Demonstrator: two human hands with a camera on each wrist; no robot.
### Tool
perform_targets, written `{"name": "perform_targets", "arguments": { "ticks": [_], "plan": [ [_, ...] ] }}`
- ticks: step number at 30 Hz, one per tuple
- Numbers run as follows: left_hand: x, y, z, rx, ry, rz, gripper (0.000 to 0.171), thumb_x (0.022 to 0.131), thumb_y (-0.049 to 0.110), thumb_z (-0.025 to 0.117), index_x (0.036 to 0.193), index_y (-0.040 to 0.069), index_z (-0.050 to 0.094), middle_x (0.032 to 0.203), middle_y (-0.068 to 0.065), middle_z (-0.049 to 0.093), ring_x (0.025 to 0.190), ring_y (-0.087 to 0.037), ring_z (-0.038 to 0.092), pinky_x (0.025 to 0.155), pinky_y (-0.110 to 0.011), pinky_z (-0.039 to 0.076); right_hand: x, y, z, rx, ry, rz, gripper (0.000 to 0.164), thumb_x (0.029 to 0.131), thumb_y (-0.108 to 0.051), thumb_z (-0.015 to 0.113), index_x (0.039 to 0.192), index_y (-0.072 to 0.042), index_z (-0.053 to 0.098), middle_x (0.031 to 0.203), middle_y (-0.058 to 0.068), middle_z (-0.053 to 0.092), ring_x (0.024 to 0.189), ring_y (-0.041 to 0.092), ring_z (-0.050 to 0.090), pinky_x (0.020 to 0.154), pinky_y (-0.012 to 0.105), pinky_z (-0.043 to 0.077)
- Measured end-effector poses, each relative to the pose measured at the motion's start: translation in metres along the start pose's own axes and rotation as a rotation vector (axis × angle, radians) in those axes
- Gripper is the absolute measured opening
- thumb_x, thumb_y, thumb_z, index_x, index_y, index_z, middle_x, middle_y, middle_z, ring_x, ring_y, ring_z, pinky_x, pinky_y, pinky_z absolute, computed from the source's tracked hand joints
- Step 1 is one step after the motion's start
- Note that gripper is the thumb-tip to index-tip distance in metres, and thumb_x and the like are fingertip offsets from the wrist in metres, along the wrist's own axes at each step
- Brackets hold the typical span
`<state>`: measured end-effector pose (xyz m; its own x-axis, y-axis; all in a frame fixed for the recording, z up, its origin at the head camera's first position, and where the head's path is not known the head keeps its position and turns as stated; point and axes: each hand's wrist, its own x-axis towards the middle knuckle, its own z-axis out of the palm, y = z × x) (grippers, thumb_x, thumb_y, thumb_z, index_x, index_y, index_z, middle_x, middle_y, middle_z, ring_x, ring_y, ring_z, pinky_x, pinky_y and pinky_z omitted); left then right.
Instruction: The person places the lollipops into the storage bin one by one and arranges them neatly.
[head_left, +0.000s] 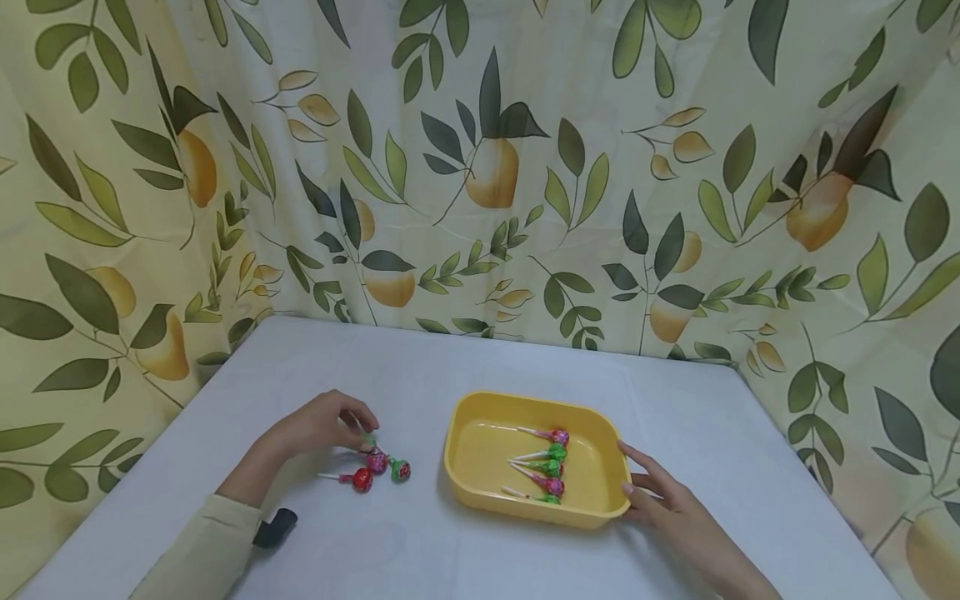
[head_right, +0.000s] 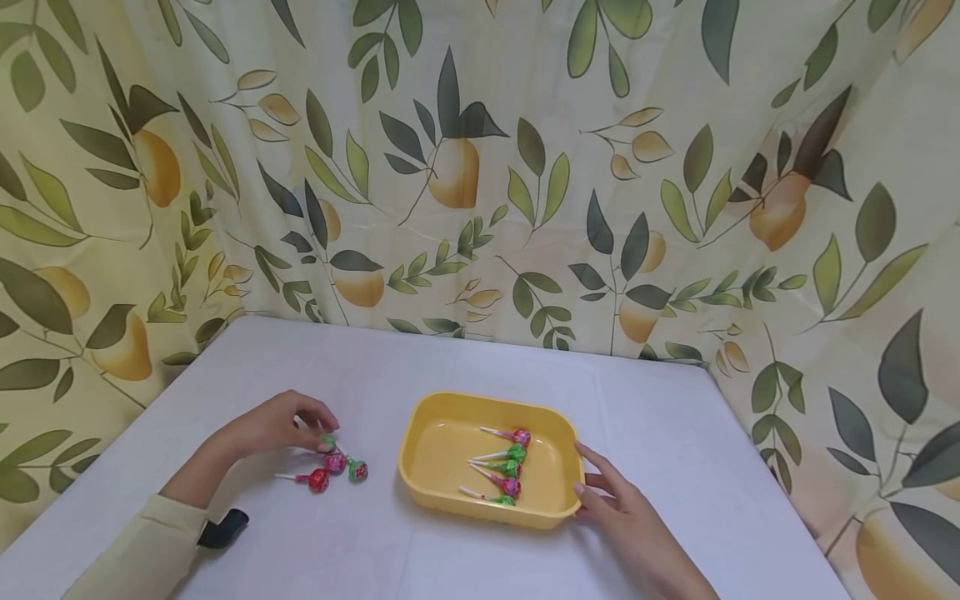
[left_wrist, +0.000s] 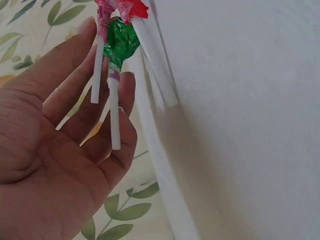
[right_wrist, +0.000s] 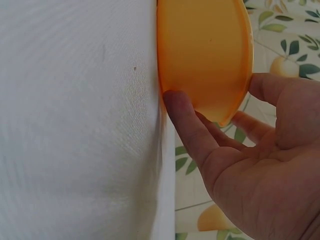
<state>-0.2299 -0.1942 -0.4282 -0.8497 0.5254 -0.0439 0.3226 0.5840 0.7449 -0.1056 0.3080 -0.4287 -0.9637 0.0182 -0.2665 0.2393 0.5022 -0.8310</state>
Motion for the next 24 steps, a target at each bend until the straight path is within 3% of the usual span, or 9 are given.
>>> {"name": "perform_targets", "arguments": {
  "ticks": [9, 24],
  "plan": [
    [-0.0053, -0.0018, 0.0009, 0.011, 0.002, -0.084, 0.020, 0.082, 0.002, 0.086, 0.098, 0.013, 0.081, 0.095, 0.002, 0.069, 0.087, -0.021, 0.060, 0.079, -0.038, 0.051, -0.0009, -0.0013, 0.0008, 0.004, 0.001, -0.003, 0.069, 0.104, -0.039, 0.064, 0.162, -0.021, 0.032, 0.142, 0.023, 0.053, 0.107, 0.025, 0.069, 0.092, 0.043, 0.056],
    [-0.0048, -0.0072, 0.0027, 0.039, -0.034, -0.083, 0.021, 0.081, 0.005, 0.088, 0.098, 0.016, 0.081, 0.093, 0.004, 0.068, 0.087, -0.021, 0.057, 0.077, -0.037, 0.051, -0.0035, -0.0015, -0.0004, 0.000, -0.007, -0.034, 0.070, 0.103, -0.041, 0.064, 0.162, -0.021, 0.032, 0.143, 0.023, 0.053, 0.111, 0.026, 0.068, 0.094, 0.044, 0.055]
  ]
}}
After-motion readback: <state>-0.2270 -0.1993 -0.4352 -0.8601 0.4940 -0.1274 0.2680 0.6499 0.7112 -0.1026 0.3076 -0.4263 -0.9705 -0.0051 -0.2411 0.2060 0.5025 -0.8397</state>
